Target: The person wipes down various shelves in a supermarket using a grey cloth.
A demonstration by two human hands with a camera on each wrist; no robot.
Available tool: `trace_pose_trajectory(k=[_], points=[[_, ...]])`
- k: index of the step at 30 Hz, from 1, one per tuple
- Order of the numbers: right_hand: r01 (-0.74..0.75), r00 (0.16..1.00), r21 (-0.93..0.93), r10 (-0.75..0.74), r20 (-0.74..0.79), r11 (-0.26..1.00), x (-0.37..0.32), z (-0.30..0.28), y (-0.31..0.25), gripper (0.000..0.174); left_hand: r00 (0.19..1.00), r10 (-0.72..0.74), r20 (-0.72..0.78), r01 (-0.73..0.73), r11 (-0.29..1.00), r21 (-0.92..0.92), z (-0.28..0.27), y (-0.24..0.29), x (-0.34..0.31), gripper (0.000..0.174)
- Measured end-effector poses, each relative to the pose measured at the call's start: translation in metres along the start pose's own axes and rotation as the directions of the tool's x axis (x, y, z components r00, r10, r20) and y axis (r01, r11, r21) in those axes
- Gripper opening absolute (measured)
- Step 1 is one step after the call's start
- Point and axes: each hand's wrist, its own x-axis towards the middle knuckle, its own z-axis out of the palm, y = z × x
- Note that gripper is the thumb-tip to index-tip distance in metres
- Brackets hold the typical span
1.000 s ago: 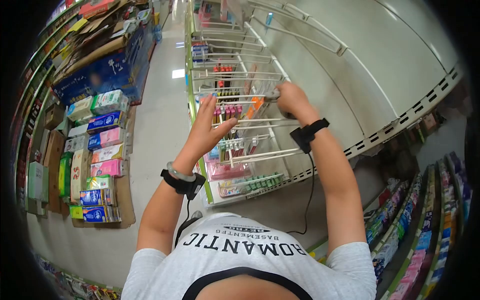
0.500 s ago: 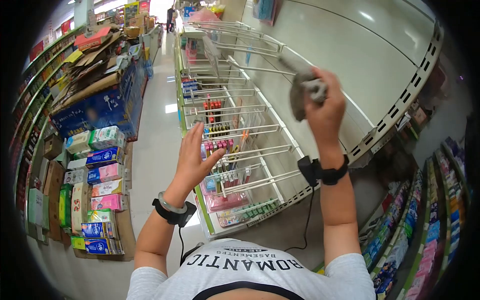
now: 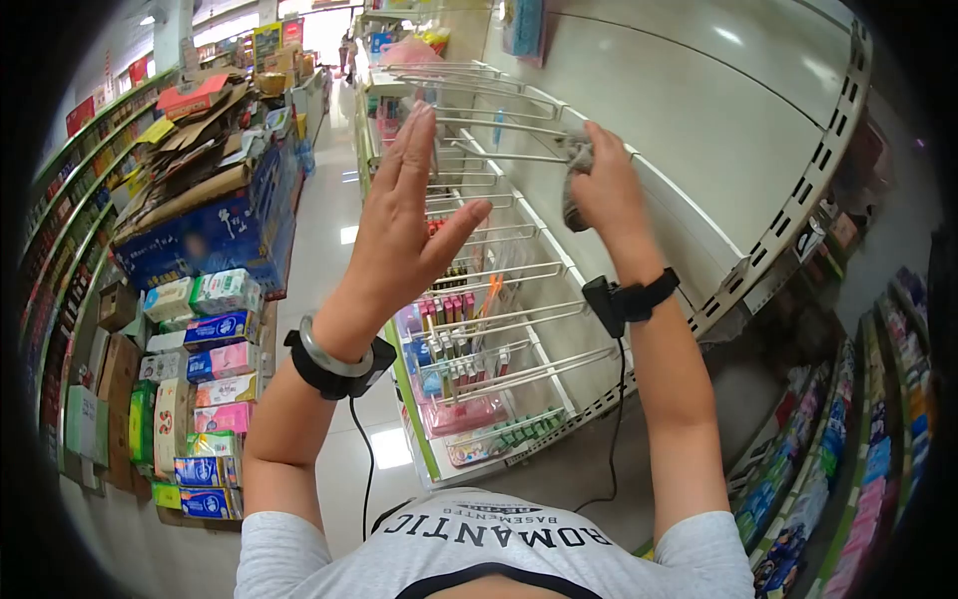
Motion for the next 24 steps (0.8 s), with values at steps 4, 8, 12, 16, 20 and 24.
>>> trace_pose_trajectory(k=[4, 8, 12, 16, 20, 24], points=[[0.021, 0.999, 0.131, -0.027, 0.044, 0.991, -0.004, -0.008, -0.054, 0.066, 1.0, -0.008, -0.017, 0.008, 1.0, 0.016, 0.007, 0.003, -0.001, 0.084], [0.129, 0.99, 0.239, -0.139, 0.025, 0.962, -0.002, -0.002, -0.104, 0.066, 1.0, 0.005, -0.025, -0.004, 0.999, 0.052, 0.008, 0.0, -0.003, 0.079], [0.248, 0.962, 0.399, -0.274, 0.01, 0.883, 0.002, -0.007, -0.111, 0.067, 1.0, -0.03, -0.001, 0.03, 0.999, 0.026, 0.006, -0.002, -0.003, 0.075], [0.202, 0.953, 0.578, -0.296, 0.072, 0.791, 0.011, -0.017, -0.097, 0.063, 1.0, 0.001, -0.028, -0.001, 1.0, 0.008, 0.002, -0.005, -0.005, 0.076], [0.287, 0.958, 0.308, -0.28, -0.066, 0.907, 0.001, -0.065, -0.078, 0.052, 0.999, -0.031, -0.023, 0.031, 1.0, -0.003, -0.004, -0.005, -0.002, 0.076], [0.192, 0.98, -0.117, -0.196, -0.023, 0.974, -0.013, -0.106, -0.03, 0.051, 0.999, 0.006, -0.043, -0.004, 0.999, 0.042, -0.004, -0.007, -0.004, 0.076]])
